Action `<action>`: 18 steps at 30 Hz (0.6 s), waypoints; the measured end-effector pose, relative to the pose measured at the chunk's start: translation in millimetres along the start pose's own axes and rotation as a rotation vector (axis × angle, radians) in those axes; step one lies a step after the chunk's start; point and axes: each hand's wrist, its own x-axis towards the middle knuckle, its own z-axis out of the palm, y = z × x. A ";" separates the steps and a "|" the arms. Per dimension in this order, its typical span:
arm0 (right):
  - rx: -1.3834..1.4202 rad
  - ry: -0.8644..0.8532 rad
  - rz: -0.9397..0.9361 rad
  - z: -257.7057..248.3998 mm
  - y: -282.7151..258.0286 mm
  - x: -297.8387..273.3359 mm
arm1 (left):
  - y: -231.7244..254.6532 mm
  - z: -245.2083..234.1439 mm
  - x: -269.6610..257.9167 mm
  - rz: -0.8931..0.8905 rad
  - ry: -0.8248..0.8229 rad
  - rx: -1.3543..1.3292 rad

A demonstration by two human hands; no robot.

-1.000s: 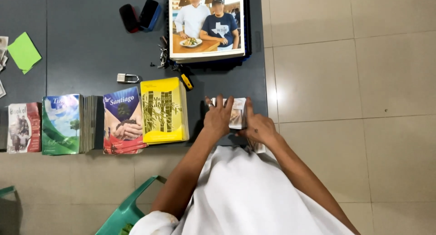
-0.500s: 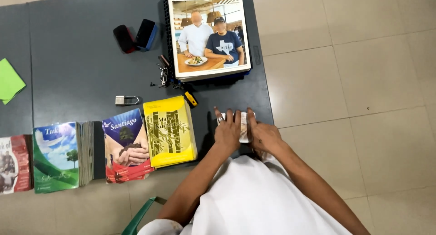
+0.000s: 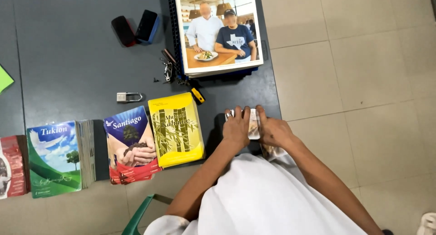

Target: Sorting and organizing a stack of small printed cards on a table alongside various magazines.

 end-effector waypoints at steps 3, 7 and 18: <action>0.000 -0.105 0.090 -12.0 -8.7 -0.2 | -6.7 35.8 11.9 0.133 0.119 0.110; -0.020 -0.109 0.111 -11.5 -9.9 -1.9 | 0.1 -13.7 -2.4 0.000 -0.088 -0.020; 0.008 -0.123 0.112 -24.3 -19.9 -5.9 | -2.5 -13.7 -3.8 0.035 -0.050 0.041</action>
